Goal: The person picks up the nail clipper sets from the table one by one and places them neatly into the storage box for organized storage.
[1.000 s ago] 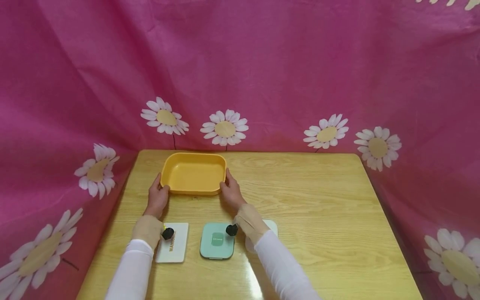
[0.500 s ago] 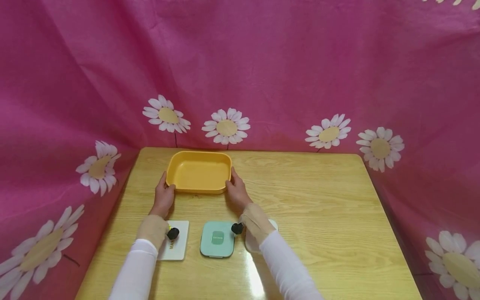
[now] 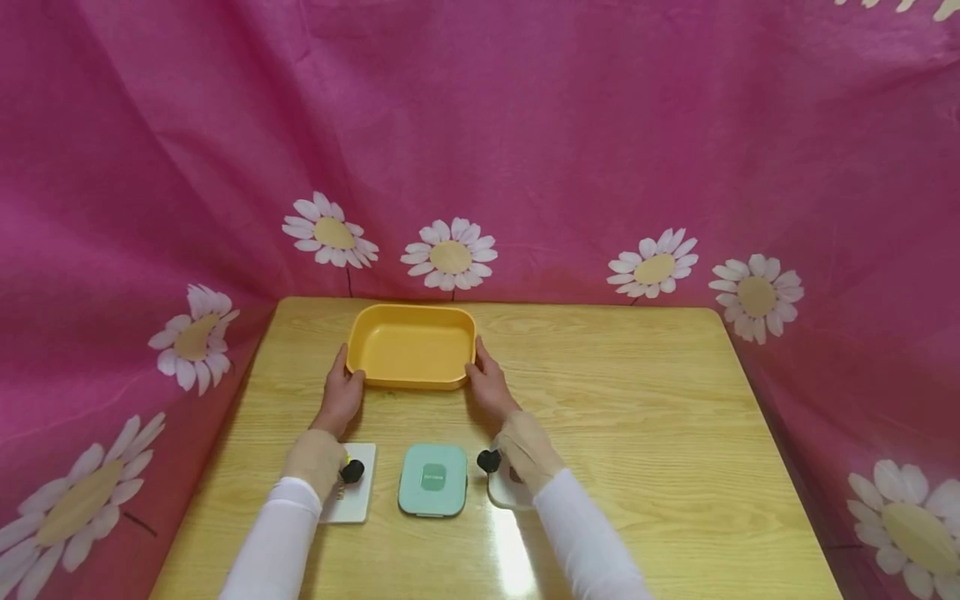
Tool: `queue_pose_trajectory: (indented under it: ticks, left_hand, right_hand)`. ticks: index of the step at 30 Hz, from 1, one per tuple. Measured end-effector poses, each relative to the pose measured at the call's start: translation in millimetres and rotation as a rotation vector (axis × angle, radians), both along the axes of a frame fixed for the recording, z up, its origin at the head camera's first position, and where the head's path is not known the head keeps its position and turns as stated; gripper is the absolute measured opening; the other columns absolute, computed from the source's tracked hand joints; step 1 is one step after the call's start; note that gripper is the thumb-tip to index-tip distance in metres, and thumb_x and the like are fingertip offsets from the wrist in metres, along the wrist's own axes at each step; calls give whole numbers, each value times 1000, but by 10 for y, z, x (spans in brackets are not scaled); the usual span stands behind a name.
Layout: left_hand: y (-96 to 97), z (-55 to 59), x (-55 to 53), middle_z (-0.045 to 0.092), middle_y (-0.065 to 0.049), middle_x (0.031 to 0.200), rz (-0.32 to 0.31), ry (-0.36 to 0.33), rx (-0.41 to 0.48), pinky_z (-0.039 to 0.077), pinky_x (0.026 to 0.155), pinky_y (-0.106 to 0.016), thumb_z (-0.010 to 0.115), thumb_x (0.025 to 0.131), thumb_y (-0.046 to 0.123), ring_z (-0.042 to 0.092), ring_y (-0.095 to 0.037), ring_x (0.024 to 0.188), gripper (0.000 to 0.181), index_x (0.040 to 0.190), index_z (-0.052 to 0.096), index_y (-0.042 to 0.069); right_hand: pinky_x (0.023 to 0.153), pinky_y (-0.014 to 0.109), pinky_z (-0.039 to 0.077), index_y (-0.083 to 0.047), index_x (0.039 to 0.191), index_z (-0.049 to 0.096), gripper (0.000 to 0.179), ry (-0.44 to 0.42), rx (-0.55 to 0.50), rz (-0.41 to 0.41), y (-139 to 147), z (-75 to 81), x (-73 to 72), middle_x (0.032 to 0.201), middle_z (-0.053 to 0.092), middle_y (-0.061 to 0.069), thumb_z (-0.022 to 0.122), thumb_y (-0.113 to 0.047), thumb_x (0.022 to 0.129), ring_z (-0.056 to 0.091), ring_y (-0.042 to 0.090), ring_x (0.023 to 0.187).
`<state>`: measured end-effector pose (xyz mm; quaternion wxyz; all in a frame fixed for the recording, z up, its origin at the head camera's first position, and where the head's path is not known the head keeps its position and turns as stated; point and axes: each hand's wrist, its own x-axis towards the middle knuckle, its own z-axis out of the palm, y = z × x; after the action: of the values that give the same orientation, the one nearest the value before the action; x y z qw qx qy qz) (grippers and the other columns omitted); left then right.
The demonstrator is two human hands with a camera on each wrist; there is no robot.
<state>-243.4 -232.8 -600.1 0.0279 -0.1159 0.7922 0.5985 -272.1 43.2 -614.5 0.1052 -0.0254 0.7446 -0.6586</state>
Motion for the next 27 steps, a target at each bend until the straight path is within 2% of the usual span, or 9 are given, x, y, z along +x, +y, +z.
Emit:
queue_pose_trajectory:
  ticks: [5, 12, 16, 19, 23, 27]
  left_hand:
    - [60, -24, -5, 9, -19, 174, -23, -5, -16, 15, 129, -44, 37, 104, 5, 14, -31, 160, 72, 167, 3, 1]
    - [172, -43, 0, 9, -19, 175, -36, 0, 36, 14, 129, -44, 36, 105, 3, 13, -31, 160, 72, 168, 2, 3]
    - [265, -59, -1, 10, -19, 174, -44, 16, 73, 15, 129, -44, 37, 105, 1, 14, -30, 160, 71, 168, 2, 2]
    - [333, -57, -8, 12, -18, 174, -53, 21, 69, 16, 129, -44, 37, 105, 1, 16, -29, 160, 71, 168, 3, 2]
    - [398, -42, -23, 13, -16, 174, -53, 16, 60, 17, 129, -44, 37, 106, 4, 16, -28, 160, 70, 168, 5, 4]
    - [446, -25, -35, 13, -15, 175, -51, -2, 59, 16, 129, -43, 38, 107, 6, 16, -27, 160, 70, 168, 5, 6]
  right_hand:
    - [127, 41, 21, -4, 167, 13, 63, -15, -69, -4, 65, -20, 7, 174, 18, 11, 40, -3, 110, 20, 23, 159]
    - [128, 43, 19, -2, 166, 12, 62, 18, -39, -4, 189, -29, 36, 174, 15, 12, 39, -3, 110, 17, 26, 159]
    - [127, 43, 21, -4, 167, 13, 61, -14, -154, -29, 265, -46, 45, 174, 15, 11, 37, 0, 111, 17, 25, 159]
    - [127, 43, 22, -6, 167, 14, 60, -48, -291, -62, 310, -62, 44, 174, 16, 10, 35, 2, 111, 18, 25, 159]
    - [126, 42, 24, -9, 167, 14, 60, -75, -413, -88, 349, -60, 50, 174, 15, 9, 33, 1, 111, 20, 24, 159]
    - [126, 41, 25, -9, 167, 14, 59, -84, -462, -102, 383, -48, 63, 175, 14, 9, 32, 1, 112, 21, 24, 158]
